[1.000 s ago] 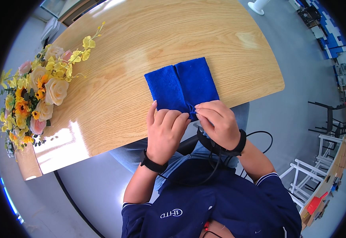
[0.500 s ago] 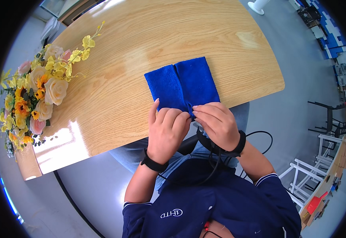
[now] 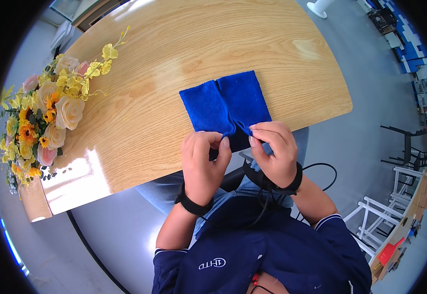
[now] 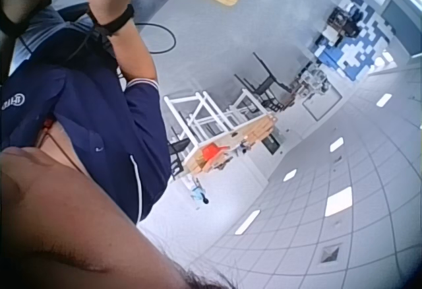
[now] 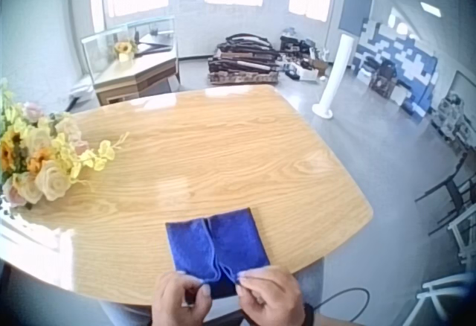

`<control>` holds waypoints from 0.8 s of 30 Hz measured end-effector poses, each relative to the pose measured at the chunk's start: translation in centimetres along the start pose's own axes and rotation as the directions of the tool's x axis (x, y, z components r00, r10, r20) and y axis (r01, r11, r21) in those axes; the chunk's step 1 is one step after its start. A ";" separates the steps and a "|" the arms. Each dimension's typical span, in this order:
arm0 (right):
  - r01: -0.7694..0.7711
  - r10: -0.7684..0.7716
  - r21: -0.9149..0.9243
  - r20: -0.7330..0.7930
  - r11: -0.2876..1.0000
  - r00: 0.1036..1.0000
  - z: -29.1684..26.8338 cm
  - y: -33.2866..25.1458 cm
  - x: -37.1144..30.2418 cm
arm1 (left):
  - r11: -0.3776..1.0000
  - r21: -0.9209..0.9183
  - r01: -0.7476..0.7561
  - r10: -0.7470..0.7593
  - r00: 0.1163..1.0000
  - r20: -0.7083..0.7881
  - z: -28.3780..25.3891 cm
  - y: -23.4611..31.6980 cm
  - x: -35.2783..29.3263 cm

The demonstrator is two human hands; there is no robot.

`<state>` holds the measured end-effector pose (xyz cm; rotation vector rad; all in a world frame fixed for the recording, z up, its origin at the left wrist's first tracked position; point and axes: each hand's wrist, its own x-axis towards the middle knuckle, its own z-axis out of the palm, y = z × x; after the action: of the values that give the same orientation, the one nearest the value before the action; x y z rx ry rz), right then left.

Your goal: Cleaning a wooden table with a blue cloth and then folding the cloth.

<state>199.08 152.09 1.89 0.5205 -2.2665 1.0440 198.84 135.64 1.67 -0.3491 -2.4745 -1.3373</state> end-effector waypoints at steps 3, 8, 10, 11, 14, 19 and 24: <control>-0.018 0.018 0.010 -0.030 1.000 0.999 0.4 -0.6 0.1 | 0.991 0.001 -0.135 0.135 0.986 -0.096 0.6 0.5 0.5; 0.023 -0.023 -0.006 -0.057 1.000 0.998 1.1 -0.9 0.2 | 0.987 0.036 -0.154 0.157 0.982 -0.106 0.8 1.0 0.4; 0.035 -0.036 -0.013 -0.062 0.999 0.997 1.2 -0.9 0.2 | 0.986 0.045 -0.161 0.165 0.981 -0.103 0.9 1.0 0.3; 0.046 -0.047 -0.021 -0.056 0.999 0.997 1.2 -0.9 0.3 | 0.984 0.053 -0.167 0.172 0.980 -0.101 0.9 1.0 0.3; 0.058 -0.060 -0.029 -0.046 0.998 0.997 1.3 -0.8 0.2 | 0.982 0.078 -0.172 0.178 0.981 -0.077 0.7 1.0 0.2; 0.063 -0.064 -0.036 -0.027 0.997 0.998 1.3 -0.8 0.1 | 0.980 0.075 -0.185 0.191 0.978 -0.084 0.6 1.2 0.3; 0.076 -0.077 -0.038 -0.020 0.996 0.997 1.3 -0.7 0.1 | 0.982 0.059 -0.180 0.184 0.979 -0.085 0.6 1.2 0.4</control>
<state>199.00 150.61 1.65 0.5734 -2.2248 0.9635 198.82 136.81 2.43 -0.4802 -2.3352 -1.1873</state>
